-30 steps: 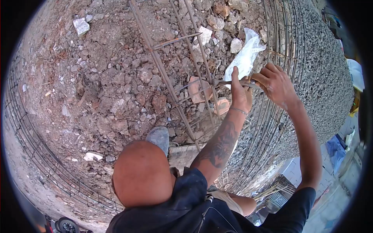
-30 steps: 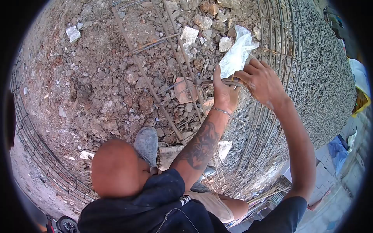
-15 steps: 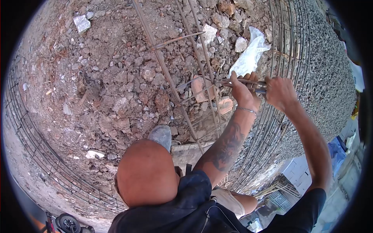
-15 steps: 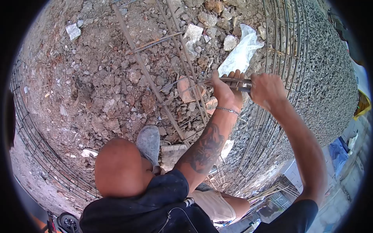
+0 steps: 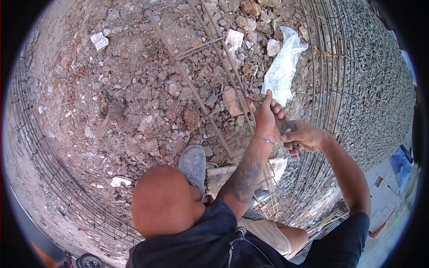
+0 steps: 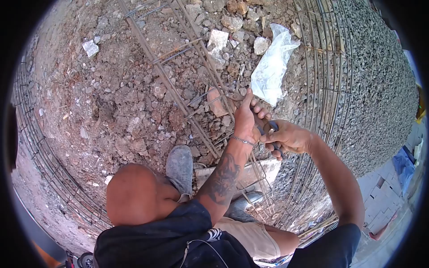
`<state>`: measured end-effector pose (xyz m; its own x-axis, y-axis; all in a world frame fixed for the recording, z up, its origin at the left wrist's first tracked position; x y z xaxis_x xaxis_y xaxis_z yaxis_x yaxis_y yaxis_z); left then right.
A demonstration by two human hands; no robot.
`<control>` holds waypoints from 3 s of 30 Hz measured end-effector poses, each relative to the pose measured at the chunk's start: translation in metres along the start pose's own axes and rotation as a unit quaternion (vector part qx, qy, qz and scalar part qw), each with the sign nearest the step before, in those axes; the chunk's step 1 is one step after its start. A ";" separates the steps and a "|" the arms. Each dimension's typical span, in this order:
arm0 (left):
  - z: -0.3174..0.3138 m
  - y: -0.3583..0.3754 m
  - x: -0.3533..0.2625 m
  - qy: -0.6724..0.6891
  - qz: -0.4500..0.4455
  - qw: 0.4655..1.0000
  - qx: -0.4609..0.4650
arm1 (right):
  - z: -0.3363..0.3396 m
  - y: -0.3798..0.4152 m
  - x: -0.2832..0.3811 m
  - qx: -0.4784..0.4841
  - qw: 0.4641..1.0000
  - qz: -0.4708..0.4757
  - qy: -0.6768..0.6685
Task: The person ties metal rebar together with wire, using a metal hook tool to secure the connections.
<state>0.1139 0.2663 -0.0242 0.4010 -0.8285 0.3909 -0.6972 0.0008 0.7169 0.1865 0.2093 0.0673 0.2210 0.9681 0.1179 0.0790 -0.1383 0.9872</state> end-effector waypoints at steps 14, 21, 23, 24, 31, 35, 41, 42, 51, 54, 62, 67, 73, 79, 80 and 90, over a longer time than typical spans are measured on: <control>0.005 0.009 0.027 -0.297 -0.301 0.903 -0.076 | 0.059 -0.018 0.032 -0.297 0.571 0.051 0.764; 0.037 0.008 0.012 -0.500 -0.555 0.630 -0.212 | 0.055 -0.010 0.024 -0.163 0.864 0.051 0.474; 0.039 0.005 0.009 -0.486 -0.564 0.625 -0.234 | 0.054 -0.007 0.043 -0.121 0.891 0.015 0.436; 0.037 0.009 0.010 -0.522 -0.574 0.573 -0.265 | 0.055 -0.005 0.050 -0.070 0.919 -0.004 0.389; -0.036 -0.009 0.018 0.088 -0.090 0.990 -0.070 | 0.035 0.005 0.105 0.055 0.962 -0.126 0.238; -0.035 -0.015 0.011 0.143 -0.050 0.983 -0.104 | 0.025 0.005 0.097 0.015 0.960 -0.136 0.245; 0.008 -0.013 0.010 -0.002 -0.072 0.997 -0.037 | -0.019 -0.005 0.020 -0.133 0.959 -0.102 0.227; 0.016 -0.011 0.007 -0.025 -0.069 0.997 -0.028 | -0.027 -0.010 0.011 -0.130 0.961 -0.104 0.220; 0.058 0.001 -0.016 -0.226 -0.026 0.972 0.053 | -0.079 -0.050 -0.048 -0.356 0.890 0.171 0.229; 0.073 -0.003 -0.024 -0.224 0.006 0.961 0.160 | -0.111 -0.056 -0.061 -0.419 0.873 0.142 0.206; 0.041 0.005 0.019 -0.090 -0.024 0.992 0.081 | -0.036 -0.002 -0.022 -0.391 0.816 0.045 0.425; 0.028 0.017 -0.009 -0.216 -0.198 0.956 -0.034 | -0.037 -0.018 -0.028 -0.417 0.745 0.018 0.520; 0.060 0.019 -0.031 -0.502 -0.347 0.758 -0.230 | -0.075 -0.053 -0.063 -0.328 0.860 0.164 0.355; 0.060 0.007 -0.024 -0.497 -0.349 0.746 -0.275 | -0.058 -0.050 -0.050 -0.040 0.965 0.054 0.255; 0.068 -0.001 -0.028 -0.478 -0.372 0.753 -0.256 | -0.060 -0.052 -0.048 -0.197 0.924 0.066 0.321; 0.085 0.024 -0.001 -0.546 -0.350 0.752 -0.117 | -0.096 -0.049 -0.105 -0.414 0.843 0.189 0.287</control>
<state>0.0463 0.2200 -0.0564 -0.1949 -0.6379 -0.7450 -0.3684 -0.6563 0.6584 0.0659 0.1349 0.0166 -0.4476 0.8616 0.2392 -0.6490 -0.4970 0.5760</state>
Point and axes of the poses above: each hand's wrist, its own y-axis away from the middle knuckle, its own z-axis out of the back of the hand, x = y × z, the point moved 3 cm from there along -y, towards the middle knuckle, and after that the axes turned 2 degrees about y, right-handed, at the moved point
